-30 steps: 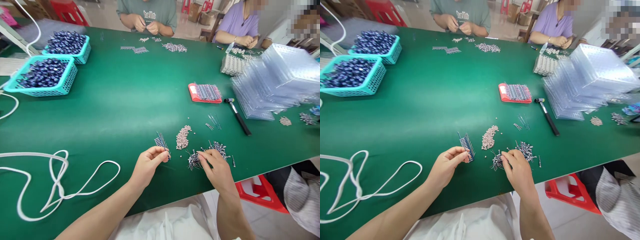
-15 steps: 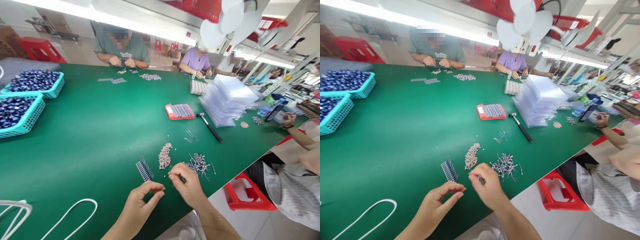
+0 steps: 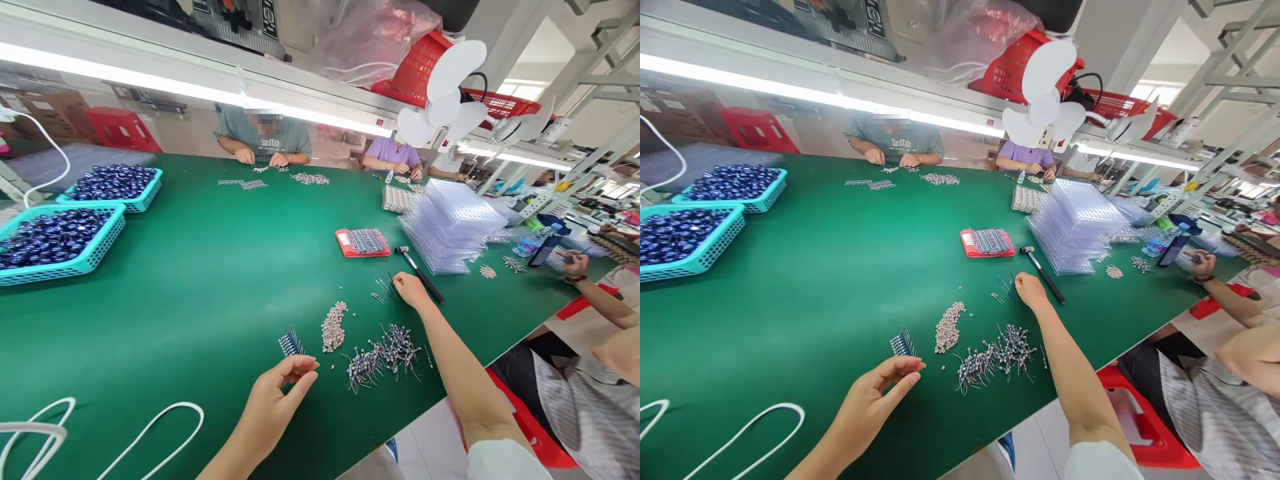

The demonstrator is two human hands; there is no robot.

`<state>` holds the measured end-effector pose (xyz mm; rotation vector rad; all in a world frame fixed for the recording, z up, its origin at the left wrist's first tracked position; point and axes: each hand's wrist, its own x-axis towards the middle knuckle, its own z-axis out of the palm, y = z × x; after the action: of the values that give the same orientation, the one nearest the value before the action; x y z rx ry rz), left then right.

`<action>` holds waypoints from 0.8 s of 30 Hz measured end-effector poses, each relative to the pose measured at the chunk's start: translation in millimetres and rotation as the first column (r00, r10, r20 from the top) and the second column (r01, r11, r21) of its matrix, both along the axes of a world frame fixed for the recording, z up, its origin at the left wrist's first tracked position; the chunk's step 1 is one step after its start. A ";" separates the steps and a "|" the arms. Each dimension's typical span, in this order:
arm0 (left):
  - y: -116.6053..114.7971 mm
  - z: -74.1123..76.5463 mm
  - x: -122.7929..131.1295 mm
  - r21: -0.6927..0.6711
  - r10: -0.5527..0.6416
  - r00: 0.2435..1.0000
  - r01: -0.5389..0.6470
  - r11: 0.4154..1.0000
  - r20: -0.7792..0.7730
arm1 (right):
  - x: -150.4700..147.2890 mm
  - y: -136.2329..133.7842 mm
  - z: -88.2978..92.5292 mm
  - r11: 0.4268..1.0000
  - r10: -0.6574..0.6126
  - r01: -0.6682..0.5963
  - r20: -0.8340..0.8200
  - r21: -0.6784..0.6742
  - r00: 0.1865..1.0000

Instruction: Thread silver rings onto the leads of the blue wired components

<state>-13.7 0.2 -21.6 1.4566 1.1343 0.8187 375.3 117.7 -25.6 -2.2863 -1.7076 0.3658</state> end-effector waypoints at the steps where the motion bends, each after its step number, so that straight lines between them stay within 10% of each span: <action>1: 2.2 -0.9 -1.4 -0.010 0.015 1.000 -0.015 1.000 0.017 | -1.9 0.1 -1.2 1.000 0.015 -0.015 -0.001 -0.001 1.000; 9: 22.0 2.0 -14.5 -0.057 0.191 0.974 -0.186 0.981 0.119 | -28.3 -20.1 16.1 0.961 0.177 -0.170 -0.012 0.220 0.984; 17: 37.4 -0.1 -27.5 0.000 0.273 0.962 -0.273 0.962 0.023 | -135.4 -129.6 44.6 0.822 0.564 -0.523 -0.194 0.225 0.803; 24: 33.3 -10.8 -25.8 0.223 0.218 0.944 -0.164 0.961 -0.248 | -192.6 -144.3 24.4 0.799 0.597 -0.547 -0.233 0.248 0.767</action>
<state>-39.5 33.5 -32.4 1.6807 1.4529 0.9081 182.7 -26.5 -1.2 -1.4447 -2.1409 0.6268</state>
